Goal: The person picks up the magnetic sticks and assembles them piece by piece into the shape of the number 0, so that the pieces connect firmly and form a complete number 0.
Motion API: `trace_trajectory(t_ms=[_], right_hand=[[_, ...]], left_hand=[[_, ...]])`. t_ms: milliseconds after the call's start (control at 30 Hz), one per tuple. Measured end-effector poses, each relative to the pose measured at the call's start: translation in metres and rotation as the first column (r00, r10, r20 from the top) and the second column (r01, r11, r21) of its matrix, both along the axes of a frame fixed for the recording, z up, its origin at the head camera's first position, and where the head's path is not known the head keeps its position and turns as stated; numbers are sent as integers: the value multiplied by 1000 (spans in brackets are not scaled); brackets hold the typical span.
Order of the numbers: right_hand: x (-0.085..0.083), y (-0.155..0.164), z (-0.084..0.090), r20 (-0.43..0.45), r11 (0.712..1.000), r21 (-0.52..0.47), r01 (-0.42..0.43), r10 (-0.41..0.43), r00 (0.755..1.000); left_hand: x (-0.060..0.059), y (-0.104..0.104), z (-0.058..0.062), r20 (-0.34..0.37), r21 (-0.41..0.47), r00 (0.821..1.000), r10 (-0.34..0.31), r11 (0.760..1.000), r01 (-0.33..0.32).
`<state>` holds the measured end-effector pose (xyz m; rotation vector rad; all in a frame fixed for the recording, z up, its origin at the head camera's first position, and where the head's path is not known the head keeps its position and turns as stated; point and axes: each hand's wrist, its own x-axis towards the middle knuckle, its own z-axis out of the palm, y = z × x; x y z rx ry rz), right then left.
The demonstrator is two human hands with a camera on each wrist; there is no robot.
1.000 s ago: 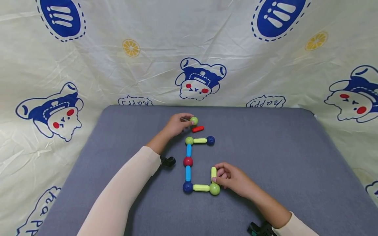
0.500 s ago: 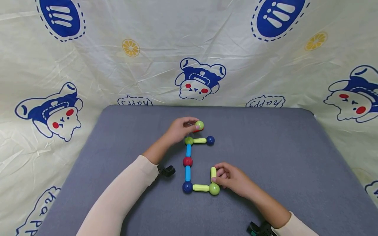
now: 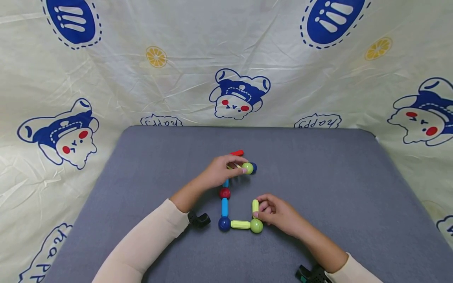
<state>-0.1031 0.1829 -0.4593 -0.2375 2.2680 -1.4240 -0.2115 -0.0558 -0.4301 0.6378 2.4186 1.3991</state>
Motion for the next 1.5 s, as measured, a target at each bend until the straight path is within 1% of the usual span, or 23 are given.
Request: trace_trajectory(t_ms=[133,267,333,500,600,767,833,967,1133,1500], right_hand=[[-1,0,0,-2,1000,-5,-5,5,1000],[-1,0,0,-9,1000,5,-2,2,1000],[-1,0,0,-17,1000,10,0,0,1000],[0,0,0,-17,1000,7,1,-1,1000],[0,0,0,-10,1000,-3,6,-6,1000],[1,0,1,-1,999,-28,16,-16,1000],[1,0,1,2,999,-35,18,-18,1000],[1,1,1,4,999,-43,18,-17,1000],[1,1,1,-2,999,-43,16,-16,1000],[2,0,1,-21,999,-34,16,-17,1000]], left_hand=[[7,3,-1,17,-5,999,-44,999,44],[13,8,-4,10,-33,996,-94,995,94],[16,11,-5,-3,-57,993,-120,991,119],[21,18,-9,-9,-123,984,-177,977,174],[24,21,-8,-35,-180,978,-205,964,195],[28,26,-6,-95,-280,965,-244,937,210],[29,27,-8,-100,-306,962,-253,928,212],[31,29,-10,-101,-324,956,-276,918,230],[33,29,-10,-107,-329,951,-291,913,242],[33,29,-9,-92,-332,954,-287,912,242]])
